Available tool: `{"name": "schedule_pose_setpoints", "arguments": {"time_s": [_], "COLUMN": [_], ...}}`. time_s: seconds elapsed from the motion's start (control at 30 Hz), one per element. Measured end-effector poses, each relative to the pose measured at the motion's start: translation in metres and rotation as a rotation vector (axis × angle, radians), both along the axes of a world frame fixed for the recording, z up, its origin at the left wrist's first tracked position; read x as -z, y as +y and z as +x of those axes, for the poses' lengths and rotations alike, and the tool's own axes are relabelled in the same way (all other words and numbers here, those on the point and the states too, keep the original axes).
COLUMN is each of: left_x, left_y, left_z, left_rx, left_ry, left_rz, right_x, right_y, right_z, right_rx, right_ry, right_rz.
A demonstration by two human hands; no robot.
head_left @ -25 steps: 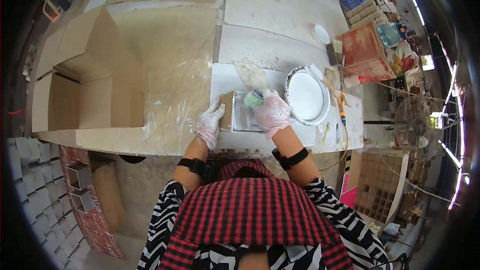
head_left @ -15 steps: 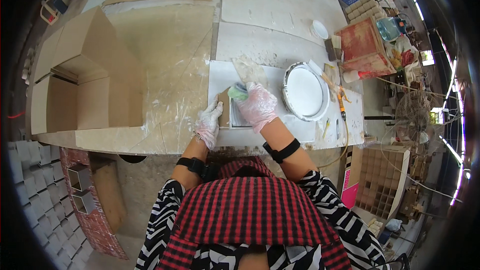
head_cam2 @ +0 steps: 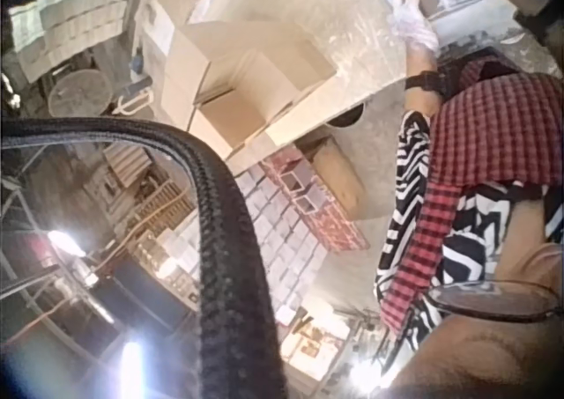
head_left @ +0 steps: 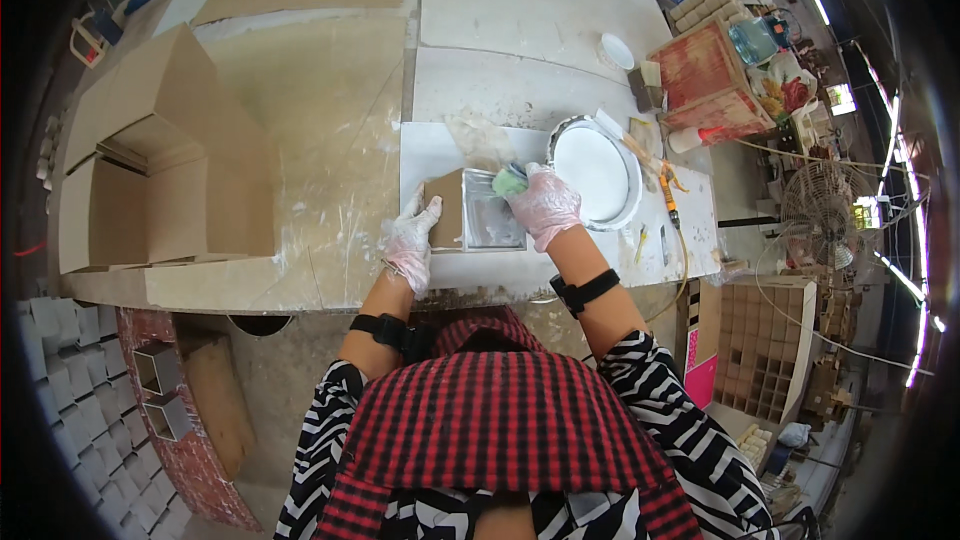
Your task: The person applies white liquid finish to wooden boxes using a cloth, then places each finished box on a nearby table.
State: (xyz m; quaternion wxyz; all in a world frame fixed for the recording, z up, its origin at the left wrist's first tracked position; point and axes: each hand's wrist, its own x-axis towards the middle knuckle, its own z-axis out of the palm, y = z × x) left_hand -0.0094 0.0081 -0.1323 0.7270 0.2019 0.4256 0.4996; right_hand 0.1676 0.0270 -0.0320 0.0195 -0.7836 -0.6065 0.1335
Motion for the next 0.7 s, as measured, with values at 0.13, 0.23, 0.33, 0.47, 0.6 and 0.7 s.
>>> {"name": "schedule_pose_setpoints", "arguments": {"time_s": [0.13, 0.23, 0.33, 0.47, 0.6, 0.7], "left_x": [-0.003, -0.005, -0.002, -0.008, 0.007, 0.0], "left_y": [0.005, 0.003, 0.003, 0.004, 0.007, 0.01], "left_z": [0.001, 0.003, 0.005, 0.014, 0.023, 0.022], "left_rx": [0.026, 0.04, 0.023, -0.001, 0.019, 0.008], "left_ry": [0.092, 0.108, 0.095, 0.071, 0.069, 0.07], "left_rz": [0.017, 0.034, 0.026, 0.025, 0.093, 0.091], "right_x": [-0.02, -0.02, -0.014, -0.008, -0.02, -0.021], "right_y": [0.002, 0.001, 0.006, 0.002, -0.007, 0.0], "right_z": [0.005, 0.012, 0.007, 0.014, 0.037, 0.045], "right_rx": [-0.016, -0.03, 0.093, 0.092, -0.059, 0.198], "right_ry": [-0.035, -0.071, -0.035, -0.028, -0.051, 0.273], "right_rz": [-0.275, -0.273, -0.071, -0.122, -0.413, -0.215]}}
